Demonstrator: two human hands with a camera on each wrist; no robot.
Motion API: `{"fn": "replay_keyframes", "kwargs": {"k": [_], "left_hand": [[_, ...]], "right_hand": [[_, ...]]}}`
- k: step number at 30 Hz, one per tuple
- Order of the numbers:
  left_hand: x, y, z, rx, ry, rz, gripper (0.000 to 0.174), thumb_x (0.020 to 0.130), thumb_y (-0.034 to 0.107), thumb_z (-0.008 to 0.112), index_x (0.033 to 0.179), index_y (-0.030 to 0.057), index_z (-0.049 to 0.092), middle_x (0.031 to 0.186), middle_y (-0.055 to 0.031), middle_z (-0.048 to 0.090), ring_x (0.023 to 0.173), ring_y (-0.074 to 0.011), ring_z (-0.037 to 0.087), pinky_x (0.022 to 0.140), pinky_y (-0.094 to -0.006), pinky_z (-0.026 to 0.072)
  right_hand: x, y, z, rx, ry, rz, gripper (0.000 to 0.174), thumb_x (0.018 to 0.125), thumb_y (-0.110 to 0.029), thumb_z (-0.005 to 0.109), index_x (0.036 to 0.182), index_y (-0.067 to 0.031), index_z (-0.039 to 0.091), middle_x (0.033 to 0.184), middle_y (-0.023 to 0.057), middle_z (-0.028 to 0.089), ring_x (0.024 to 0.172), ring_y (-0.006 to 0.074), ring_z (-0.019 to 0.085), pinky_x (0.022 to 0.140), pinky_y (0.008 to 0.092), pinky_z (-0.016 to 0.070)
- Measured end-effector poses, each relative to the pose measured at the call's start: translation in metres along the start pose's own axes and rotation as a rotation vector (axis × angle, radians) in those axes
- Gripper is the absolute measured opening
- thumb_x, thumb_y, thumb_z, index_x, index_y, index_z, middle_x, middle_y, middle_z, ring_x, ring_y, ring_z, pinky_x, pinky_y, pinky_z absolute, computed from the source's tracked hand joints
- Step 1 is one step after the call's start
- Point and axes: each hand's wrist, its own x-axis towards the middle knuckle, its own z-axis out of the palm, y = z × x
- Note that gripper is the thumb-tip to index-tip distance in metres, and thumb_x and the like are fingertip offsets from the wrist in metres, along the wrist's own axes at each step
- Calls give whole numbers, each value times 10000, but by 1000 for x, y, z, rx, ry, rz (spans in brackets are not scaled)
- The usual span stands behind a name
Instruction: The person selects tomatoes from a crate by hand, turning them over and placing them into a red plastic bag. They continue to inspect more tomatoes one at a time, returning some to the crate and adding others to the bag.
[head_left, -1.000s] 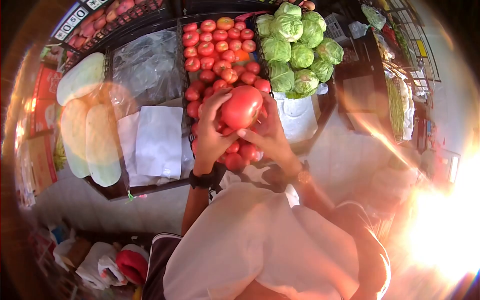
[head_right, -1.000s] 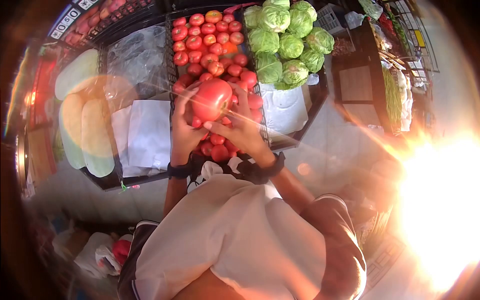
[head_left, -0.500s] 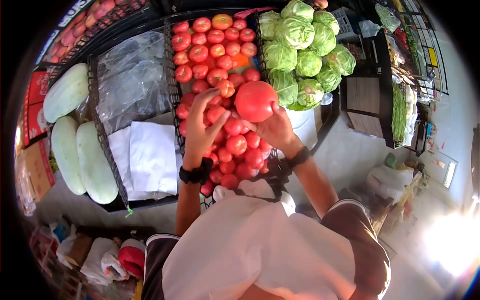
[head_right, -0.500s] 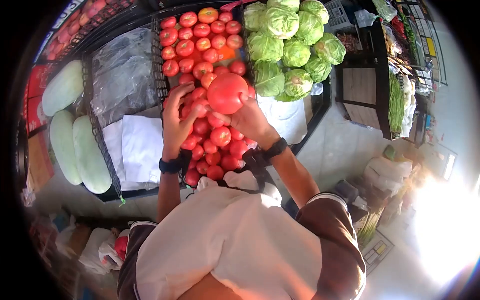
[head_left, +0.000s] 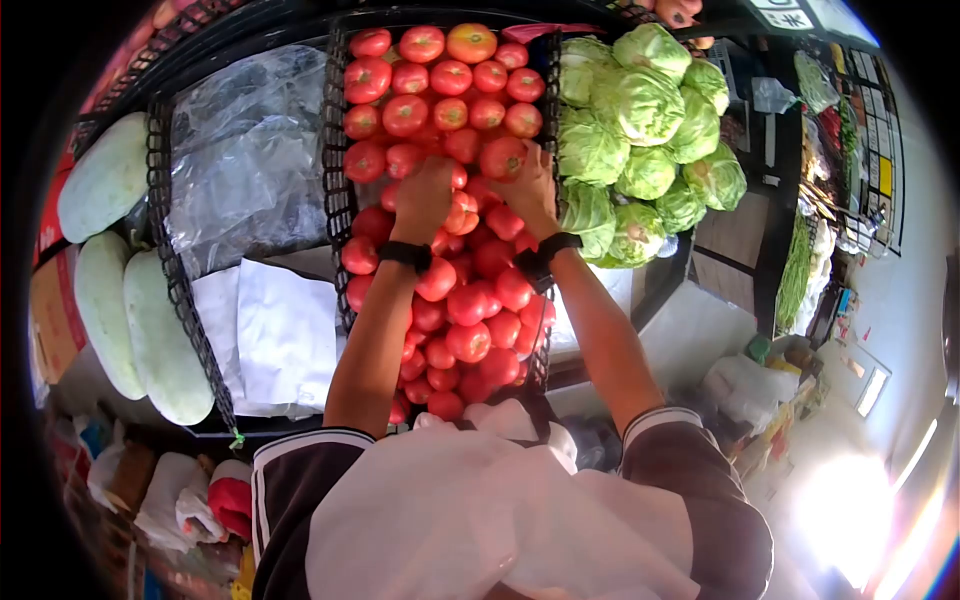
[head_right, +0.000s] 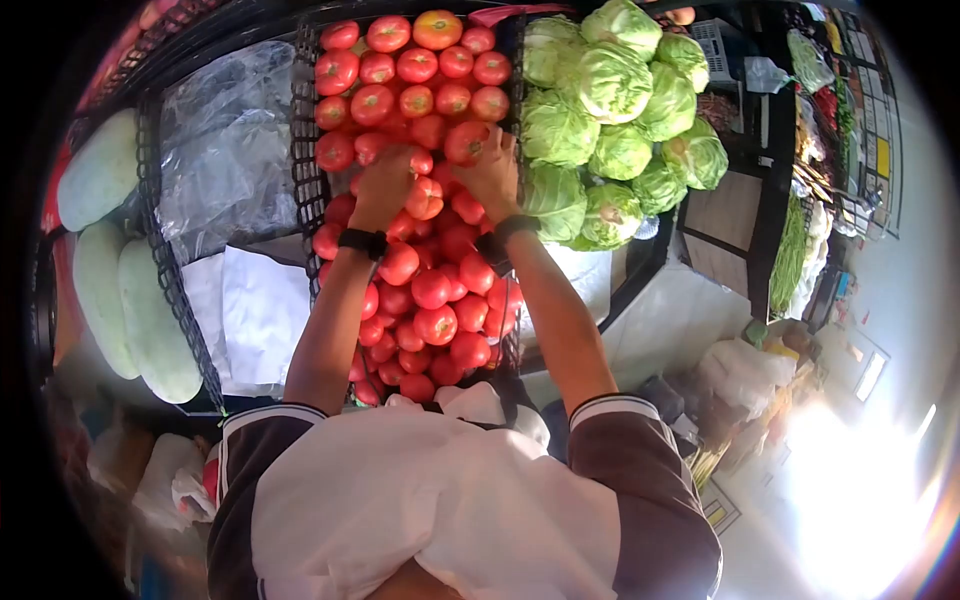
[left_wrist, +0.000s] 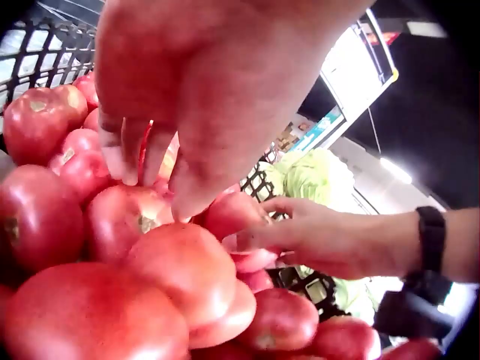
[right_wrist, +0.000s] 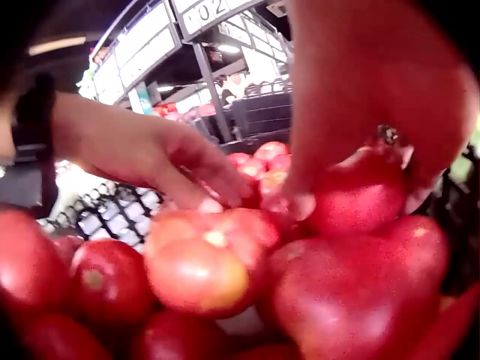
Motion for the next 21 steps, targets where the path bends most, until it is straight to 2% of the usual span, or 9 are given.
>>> {"fn": "replay_keyframes", "kwargs": {"k": [3,7,9,13,15,18,19,20,21], "left_hand": [[2,-10,8,342,22,66,177,848,140,585,1019,138,629,990,-93,658,928,-295,641,755,-459,520],[11,-13,-1,355,-29,126,175,852,161,593,1025,146,619,942,-53,670,927,-259,646,766,-449,504],[16,-15,-3,351,-78,164,180,857,159,587,1036,143,609,932,-35,674,938,-254,646,779,-441,496],[17,-11,5,548,-126,139,302,861,123,569,1162,143,590,966,-54,663,955,-277,649,801,-451,496],[15,-15,7,547,-141,141,312,867,123,568,1178,146,577,1004,-54,669,985,-267,648,821,-456,487],[11,-23,13,526,8,208,200,888,152,551,1085,142,589,1016,-34,678,973,-224,647,840,-451,473],[11,-26,13,512,4,199,215,891,149,548,1102,139,589,1021,-36,679,985,-225,645,844,-449,473],[10,-30,15,494,-4,190,230,893,147,546,1118,136,590,1026,-38,680,997,-225,644,848,-448,473],[8,-31,18,470,-12,179,245,895,144,544,1135,132,591,1031,-40,681,1009,-226,642,852,-446,473]], "right_hand": [[14,5,6,-8,-44,-19,950,618,-258,908,1388,-71,384,1289,258,482,1095,460,577,900,503,522],[21,11,17,66,-35,-79,965,631,-247,912,1403,-55,366,1318,257,468,1088,465,583,873,503,531],[24,12,25,57,-30,-48,964,639,-265,913,1405,-54,366,1330,259,461,1102,464,578,873,497,534],[24,12,24,21,-123,-7,953,659,-311,908,1404,-54,371,1354,259,446,1139,457,562,879,488,536],[21,9,18,-11,-77,-55,909,680,-280,890,1398,-51,382,1333,251,465,1139,450,560,880,491,533],[14,3,2,-16,-22,-77,839,722,-263,852,1407,-61,412,1308,245,509,1119,448,573,910,487,517],[12,3,-3,-12,-5,-79,815,738,-262,837,1413,-68,425,1301,244,527,1109,449,579,924,485,510],[12,13,2,-33,93,-162,678,751,-194,797,1350,-73,505,1254,221,566,1099,433,584,928,471,509],[12,16,0,-35,64,-202,633,754,-182,786,1321,-69,528,1232,216,579,1097,425,586,927,467,509]]}}
